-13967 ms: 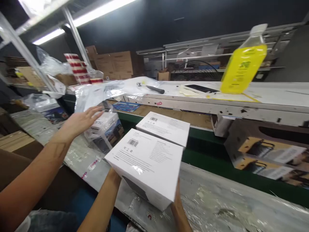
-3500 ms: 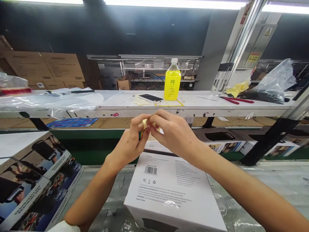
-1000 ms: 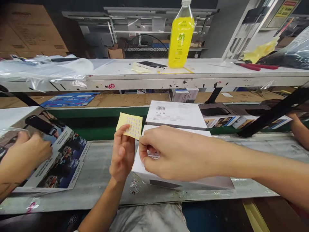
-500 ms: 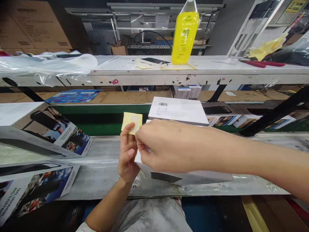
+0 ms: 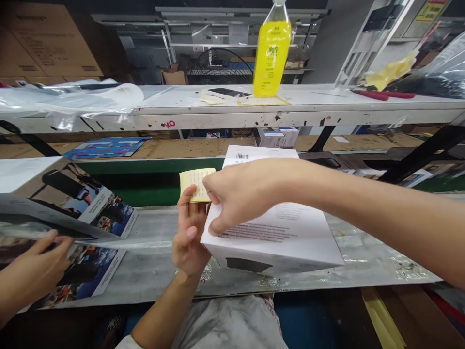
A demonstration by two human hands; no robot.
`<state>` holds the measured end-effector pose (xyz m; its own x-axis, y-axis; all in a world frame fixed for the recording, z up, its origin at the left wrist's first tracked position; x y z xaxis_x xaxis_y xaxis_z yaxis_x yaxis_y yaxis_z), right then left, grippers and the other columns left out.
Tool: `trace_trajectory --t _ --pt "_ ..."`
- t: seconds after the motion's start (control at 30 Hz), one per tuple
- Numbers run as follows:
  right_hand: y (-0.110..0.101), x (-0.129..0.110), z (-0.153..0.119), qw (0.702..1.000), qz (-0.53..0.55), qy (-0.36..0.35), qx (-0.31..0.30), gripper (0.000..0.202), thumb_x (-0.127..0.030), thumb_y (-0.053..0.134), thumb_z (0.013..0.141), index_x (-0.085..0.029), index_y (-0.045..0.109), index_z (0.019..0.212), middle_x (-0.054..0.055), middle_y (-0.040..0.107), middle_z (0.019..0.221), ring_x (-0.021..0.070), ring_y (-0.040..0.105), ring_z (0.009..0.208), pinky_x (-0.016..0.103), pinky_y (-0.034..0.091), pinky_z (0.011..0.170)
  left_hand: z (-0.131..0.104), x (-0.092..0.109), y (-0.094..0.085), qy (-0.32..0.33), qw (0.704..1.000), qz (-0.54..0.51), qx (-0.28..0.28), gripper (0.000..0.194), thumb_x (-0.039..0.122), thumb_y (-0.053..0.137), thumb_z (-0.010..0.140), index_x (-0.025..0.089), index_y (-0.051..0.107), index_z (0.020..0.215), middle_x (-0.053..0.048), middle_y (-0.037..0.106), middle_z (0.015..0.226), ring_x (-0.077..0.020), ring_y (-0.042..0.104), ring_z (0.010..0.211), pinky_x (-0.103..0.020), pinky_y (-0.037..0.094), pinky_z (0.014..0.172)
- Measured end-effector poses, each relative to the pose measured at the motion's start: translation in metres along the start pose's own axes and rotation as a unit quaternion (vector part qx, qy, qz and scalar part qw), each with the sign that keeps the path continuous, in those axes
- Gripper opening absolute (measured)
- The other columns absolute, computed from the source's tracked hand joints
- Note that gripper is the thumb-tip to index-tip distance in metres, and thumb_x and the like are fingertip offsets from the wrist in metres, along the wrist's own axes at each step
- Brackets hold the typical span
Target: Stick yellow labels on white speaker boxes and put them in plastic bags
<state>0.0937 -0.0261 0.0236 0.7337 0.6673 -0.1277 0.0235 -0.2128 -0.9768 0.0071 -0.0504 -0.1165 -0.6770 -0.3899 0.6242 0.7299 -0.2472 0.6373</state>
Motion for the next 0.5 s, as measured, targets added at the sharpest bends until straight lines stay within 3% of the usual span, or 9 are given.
trace_trajectory --t 0.07,0.2,0.3,0.4,0.43,0.5 --pt "-0.001 0.005 0.004 1.0 0.013 -0.021 -0.004 0.032 -0.033 0.085 0.074 -0.027 0.054 0.069 -0.005 0.061 0.056 0.0135 0.05 0.041 0.033 0.026 0.04 0.001 0.001 0.002 0.001 1.0 0.008 -0.001 0.062 0.042 0.066 0.085 0.03 0.051 0.144 -0.009 0.06 0.146 -0.0334 0.057 0.134 -0.048 0.048 0.111" --pt "0.0 0.009 -0.003 0.995 0.085 -0.045 -0.021 0.018 -0.014 0.073 0.081 -0.026 0.06 0.077 -0.005 0.065 0.065 0.0132 0.056 0.051 0.03 0.034 0.045 0.007 0.002 0.005 -0.013 0.998 0.057 -0.024 0.066 0.031 0.076 0.089 0.031 0.047 0.148 -0.009 0.06 0.148 -0.0294 0.06 0.134 -0.047 0.044 0.119" --pt "-0.007 0.021 -0.024 0.987 0.15 -0.052 0.034 0.014 -0.012 0.063 0.088 -0.025 0.067 0.086 -0.003 0.071 0.078 0.014 0.063 0.063 0.027 0.043 0.052 0.011 0.006 0.009 -0.028 0.996 0.061 -0.058 0.073 0.026 0.079 0.088 0.031 0.044 0.152 -0.01 0.057 0.153 -0.0302 0.057 0.139 -0.048 0.043 0.122" --pt "-0.013 0.061 -0.065 0.956 0.187 -0.034 0.224 0.011 -0.018 0.064 0.092 -0.026 0.072 0.092 0.002 0.076 0.09 0.0183 0.07 0.08 0.031 0.054 0.069 0.015 0.008 0.009 -0.06 0.992 0.087 -0.068 0.076 0.028 0.081 0.087 0.032 0.043 0.153 -0.011 0.054 0.157 -0.0329 0.056 0.142 -0.048 0.047 0.119" --pt "-0.009 0.081 -0.084 0.924 0.21 -0.014 0.32 0.01 -0.019 0.066 0.092 -0.026 0.074 0.093 0.004 0.076 0.094 0.0208 0.071 0.086 0.035 0.055 0.076 0.017 0.007 0.007 -0.068 0.991 0.096 -0.064 0.075 0.03 0.081 0.087 0.033 0.044 0.153 -0.011 0.053 0.157 -0.0332 0.055 0.142 -0.047 0.048 0.119" --pt "0.014 0.124 -0.127 0.803 0.27 0.027 0.53 0.007 -0.023 0.071 0.091 -0.029 0.075 0.093 0.009 0.076 0.096 0.0263 0.073 0.094 0.042 0.056 0.081 0.025 0.005 0.0 -0.061 0.992 0.1 -0.037 0.069 0.035 0.079 0.089 0.033 0.048 0.151 -0.01 0.052 0.159 -0.0327 0.052 0.145 -0.046 0.044 0.122"
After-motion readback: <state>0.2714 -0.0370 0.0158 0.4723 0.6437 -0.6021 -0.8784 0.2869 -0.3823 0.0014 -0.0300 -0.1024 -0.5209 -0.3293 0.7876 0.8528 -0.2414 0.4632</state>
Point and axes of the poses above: each hand's wrist, its own z-axis towards the middle knuckle, its own y-axis out of the palm, x = y × z, the point moved 6 cm from there along z, towards the middle knuckle
